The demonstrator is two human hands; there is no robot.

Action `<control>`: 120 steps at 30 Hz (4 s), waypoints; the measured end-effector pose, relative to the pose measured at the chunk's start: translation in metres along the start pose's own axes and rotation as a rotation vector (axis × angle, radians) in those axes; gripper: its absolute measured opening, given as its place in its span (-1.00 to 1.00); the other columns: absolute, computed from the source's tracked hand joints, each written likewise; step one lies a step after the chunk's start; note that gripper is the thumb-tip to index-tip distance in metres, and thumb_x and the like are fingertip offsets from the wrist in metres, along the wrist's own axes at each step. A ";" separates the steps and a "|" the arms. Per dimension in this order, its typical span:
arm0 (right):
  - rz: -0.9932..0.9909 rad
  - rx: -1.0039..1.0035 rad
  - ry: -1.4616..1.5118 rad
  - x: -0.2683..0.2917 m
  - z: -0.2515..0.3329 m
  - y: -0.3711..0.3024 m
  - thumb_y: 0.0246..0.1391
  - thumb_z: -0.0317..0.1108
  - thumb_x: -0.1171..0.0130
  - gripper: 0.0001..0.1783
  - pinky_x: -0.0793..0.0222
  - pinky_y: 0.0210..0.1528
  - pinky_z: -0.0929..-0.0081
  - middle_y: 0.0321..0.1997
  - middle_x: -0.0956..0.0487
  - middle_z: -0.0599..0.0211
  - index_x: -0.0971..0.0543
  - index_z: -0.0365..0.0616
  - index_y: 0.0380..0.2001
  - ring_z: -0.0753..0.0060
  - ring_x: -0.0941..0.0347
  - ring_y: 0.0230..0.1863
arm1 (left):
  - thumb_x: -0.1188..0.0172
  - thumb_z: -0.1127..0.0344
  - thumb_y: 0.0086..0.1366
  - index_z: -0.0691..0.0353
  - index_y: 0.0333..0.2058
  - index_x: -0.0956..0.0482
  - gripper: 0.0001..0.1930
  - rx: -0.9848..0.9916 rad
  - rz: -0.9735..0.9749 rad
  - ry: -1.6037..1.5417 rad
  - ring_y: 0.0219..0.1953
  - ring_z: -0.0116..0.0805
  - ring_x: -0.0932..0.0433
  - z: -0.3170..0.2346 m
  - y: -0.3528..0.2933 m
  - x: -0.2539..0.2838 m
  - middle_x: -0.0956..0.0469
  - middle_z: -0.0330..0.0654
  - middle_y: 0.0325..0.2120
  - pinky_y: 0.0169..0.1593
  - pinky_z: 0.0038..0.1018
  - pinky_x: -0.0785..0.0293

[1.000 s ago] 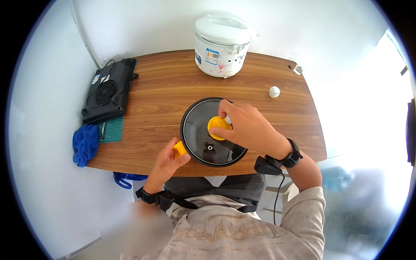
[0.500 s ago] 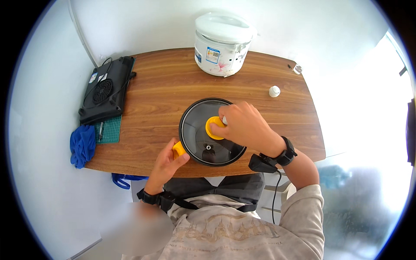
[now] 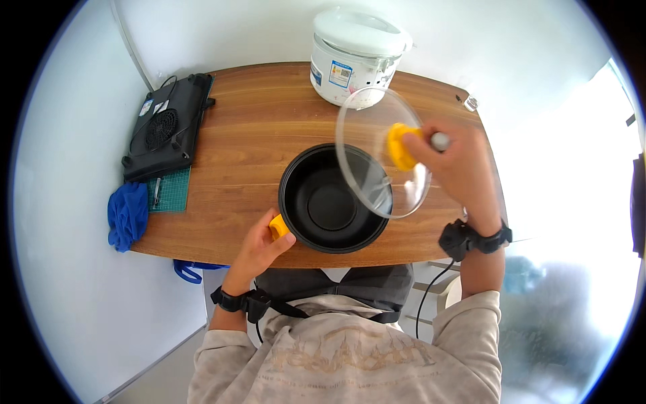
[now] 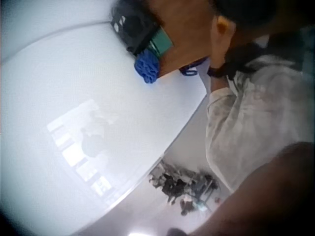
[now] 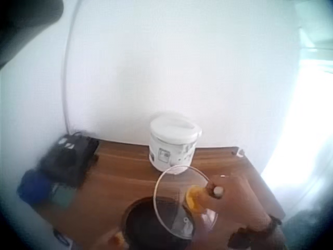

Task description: The person uses a screwdriver to remove screws from the underside of a black induction cooktop, then wipes its surface with a blue cloth. They flip the cooktop over, move it aside, and proceed to unscrew the bottom of a yellow pot, removing its base plate to expose internal components.

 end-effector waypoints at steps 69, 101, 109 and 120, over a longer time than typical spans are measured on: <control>0.081 -0.282 -0.325 -0.041 -0.211 -0.054 0.01 -0.07 -0.32 -0.59 -0.46 -0.35 0.14 -0.58 -0.56 -0.13 -0.63 -0.29 -0.45 -0.12 -0.54 -0.49 | -0.38 0.22 0.19 0.11 -0.26 -0.67 -0.81 -0.715 0.243 1.254 -0.31 -0.42 -0.60 -0.060 0.005 -0.051 -0.63 -0.34 -0.44 0.14 -0.29 -0.43; 0.246 0.063 0.325 -0.066 -0.082 -0.080 0.15 -0.36 -0.31 -0.38 -0.40 -0.30 0.51 -0.38 -0.63 0.20 -0.34 -0.08 0.26 0.29 -0.56 -0.42 | -0.21 -0.11 0.36 0.31 0.00 -0.60 -0.46 -0.344 -0.185 0.333 -0.27 -0.46 -0.52 -0.074 0.007 -0.012 -0.60 -0.26 -0.32 -0.19 -0.60 -0.41; 0.117 0.144 0.323 -0.065 -0.071 -0.076 0.10 -0.26 -0.39 -0.39 -0.48 -0.25 0.49 -0.30 -0.65 0.14 -0.46 -0.18 0.19 0.25 -0.60 -0.39 | -0.07 0.02 0.48 0.22 0.07 -0.55 -0.58 -0.114 -0.156 -0.177 -0.04 -0.38 -0.56 -0.040 0.015 -0.002 -0.62 -0.21 -0.09 0.08 -0.47 -0.45; 0.186 -0.099 0.083 -0.063 -0.054 -0.049 0.07 0.05 -0.37 -0.41 -0.49 -0.39 0.41 -0.46 -0.67 0.04 -0.66 -0.30 -0.08 0.23 -0.61 -0.50 | 0.17 -0.02 0.57 0.18 0.14 -0.50 -0.53 0.307 -0.093 -0.020 0.08 -0.29 -0.54 -0.012 0.032 -0.006 -0.59 -0.13 0.01 0.23 -0.32 -0.40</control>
Point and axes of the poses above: each hand's wrist, its own y-axis towards the middle knuckle, its own x-axis out of the back of the hand, z = x × y, the point moved 2 cm from there along y, towards the middle knuckle
